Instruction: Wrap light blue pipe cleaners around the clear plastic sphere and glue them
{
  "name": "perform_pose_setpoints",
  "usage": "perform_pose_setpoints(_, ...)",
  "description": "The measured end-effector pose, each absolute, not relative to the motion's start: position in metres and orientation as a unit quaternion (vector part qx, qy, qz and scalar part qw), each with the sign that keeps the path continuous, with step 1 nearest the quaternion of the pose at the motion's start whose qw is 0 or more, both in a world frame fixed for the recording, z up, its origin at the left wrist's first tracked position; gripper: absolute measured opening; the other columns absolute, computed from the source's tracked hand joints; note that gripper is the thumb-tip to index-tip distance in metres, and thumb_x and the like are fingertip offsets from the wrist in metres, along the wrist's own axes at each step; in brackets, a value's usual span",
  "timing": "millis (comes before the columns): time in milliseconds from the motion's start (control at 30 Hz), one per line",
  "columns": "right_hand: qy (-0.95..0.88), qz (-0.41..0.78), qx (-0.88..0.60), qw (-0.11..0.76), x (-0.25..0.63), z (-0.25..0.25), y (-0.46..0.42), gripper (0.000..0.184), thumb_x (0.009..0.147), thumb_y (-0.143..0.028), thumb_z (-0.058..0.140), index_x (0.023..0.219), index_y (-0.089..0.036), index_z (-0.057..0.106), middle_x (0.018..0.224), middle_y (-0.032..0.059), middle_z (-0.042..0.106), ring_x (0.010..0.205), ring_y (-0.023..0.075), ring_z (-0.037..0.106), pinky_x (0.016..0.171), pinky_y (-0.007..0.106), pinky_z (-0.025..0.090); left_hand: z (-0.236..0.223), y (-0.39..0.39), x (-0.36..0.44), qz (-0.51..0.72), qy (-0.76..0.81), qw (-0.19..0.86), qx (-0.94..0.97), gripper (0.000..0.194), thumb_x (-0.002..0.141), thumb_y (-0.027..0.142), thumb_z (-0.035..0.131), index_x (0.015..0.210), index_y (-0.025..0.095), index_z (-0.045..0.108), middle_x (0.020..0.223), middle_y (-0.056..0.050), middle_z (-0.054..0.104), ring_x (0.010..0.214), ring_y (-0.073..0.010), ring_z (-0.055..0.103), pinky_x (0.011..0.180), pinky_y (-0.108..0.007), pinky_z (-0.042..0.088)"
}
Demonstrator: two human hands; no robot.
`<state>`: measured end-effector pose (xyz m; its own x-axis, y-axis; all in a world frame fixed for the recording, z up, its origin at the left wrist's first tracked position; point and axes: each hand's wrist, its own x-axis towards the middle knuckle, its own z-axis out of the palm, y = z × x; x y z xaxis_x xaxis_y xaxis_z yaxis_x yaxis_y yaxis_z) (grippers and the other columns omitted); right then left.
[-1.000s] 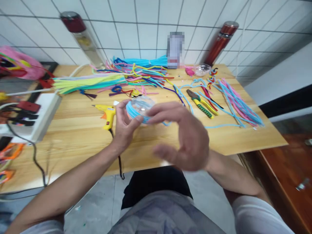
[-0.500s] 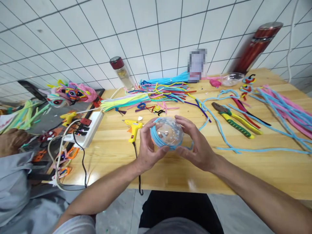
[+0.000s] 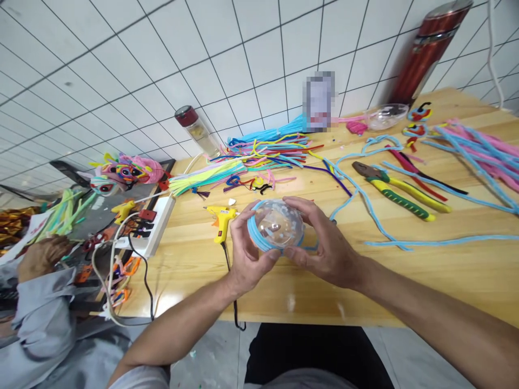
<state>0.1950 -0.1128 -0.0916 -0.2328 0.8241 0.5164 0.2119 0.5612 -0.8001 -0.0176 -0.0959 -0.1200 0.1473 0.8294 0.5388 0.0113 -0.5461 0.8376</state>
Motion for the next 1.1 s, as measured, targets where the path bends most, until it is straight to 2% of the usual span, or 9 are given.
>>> perform_pose_setpoints(300, -0.736, 0.278, -0.354, 0.505, 0.1945, -0.0972, -0.1112, 0.07, 0.102, -0.049, 0.076, 0.16, -0.027, 0.043, 0.16, 0.0199, 0.057, 0.149, 0.0372, 0.059, 0.122, 0.06, 0.055, -0.1231, -0.0944, -0.0182, 0.575, 0.289, 0.372, 0.669, 0.076, 0.088, 0.056, 0.087, 0.15, 0.033, 0.05, 0.159, -0.014, 0.055, 0.15, -0.0341, 0.058, 0.125, -0.056, 0.05)
perform_pose_setpoints(433, -0.737, 0.274, -0.357, 0.504, 0.1943, -0.0976, -0.1111, 0.07, 0.102, -0.051, 0.075, 0.161, -0.029, 0.043, 0.16, 0.0196, 0.057, 0.149, 0.0376, 0.059, 0.122, 0.061, 0.055, -0.1262, -0.097, -0.0204, 0.571, 0.28, 0.417, 0.649, 0.071, 0.095, 0.067, 0.073, 0.153, 0.034, 0.049, 0.166, -0.013, 0.049, 0.152, -0.0348, 0.056, 0.124, -0.058, 0.051)
perform_pose_setpoints(533, -0.735, 0.274, -0.36, 0.505, 0.1939, -0.0988, -0.1111, 0.07, 0.103, -0.052, 0.074, 0.161, -0.029, 0.043, 0.16, 0.0193, 0.057, 0.149, 0.0378, 0.06, 0.121, 0.061, 0.056, -0.1281, -0.0982, -0.0212, 0.574, 0.293, 0.436, 0.628, 0.062, 0.1, 0.064, 0.067, 0.152, 0.036, 0.05, 0.168, -0.01, 0.049, 0.152, -0.033, 0.055, 0.125, -0.057, 0.048)
perform_pose_setpoints(633, -0.733, 0.279, -0.365, 0.502, 0.1935, -0.1003, -0.1108, 0.069, 0.102, -0.051, 0.075, 0.161, -0.029, 0.045, 0.16, 0.0188, 0.058, 0.149, 0.0378, 0.06, 0.121, 0.061, 0.056, -0.1285, -0.0976, -0.0207, 0.576, 0.302, 0.43, 0.626, 0.058, 0.1, 0.059, 0.07, 0.149, 0.035, 0.051, 0.165, -0.01, 0.052, 0.15, -0.0319, 0.056, 0.124, -0.055, 0.049)
perform_pose_setpoints(767, -0.731, 0.283, -0.368, 0.5, 0.1927, -0.1014, -0.1102, 0.069, 0.102, -0.05, 0.075, 0.16, -0.028, 0.045, 0.159, 0.0188, 0.058, 0.147, 0.0369, 0.061, 0.12, 0.059, 0.056, -0.1282, -0.0964, -0.0203, 0.576, 0.321, 0.415, 0.627, 0.058, 0.098, 0.06, 0.073, 0.146, 0.034, 0.053, 0.162, -0.01, 0.054, 0.15, -0.0311, 0.056, 0.124, -0.052, 0.048)
perform_pose_setpoints(967, -0.728, 0.282, -0.367, 0.506, 0.1925, -0.1013, -0.1098, 0.07, 0.101, -0.052, 0.076, 0.16, -0.028, 0.046, 0.159, 0.0192, 0.059, 0.146, 0.0374, 0.062, 0.12, 0.06, 0.056, -0.1255, -0.0958, -0.0187, 0.56, 0.315, 0.384, 0.663, 0.073, 0.09, 0.06, 0.083, 0.148, 0.032, 0.047, 0.16, -0.013, 0.053, 0.151, -0.034, 0.057, 0.124, -0.055, 0.049)
perform_pose_setpoints(1100, -0.724, 0.289, -0.37, 0.506, 0.1923, -0.1, -0.1094, 0.07, 0.101, -0.054, 0.076, 0.159, -0.028, 0.047, 0.158, 0.0191, 0.059, 0.145, 0.0377, 0.062, 0.119, 0.06, 0.057, -0.1237, -0.0951, -0.017, 0.556, 0.332, 0.381, 0.66, 0.077, 0.087, 0.06, 0.085, 0.147, 0.03, 0.047, 0.16, -0.015, 0.052, 0.151, -0.035, 0.057, 0.125, -0.056, 0.049)
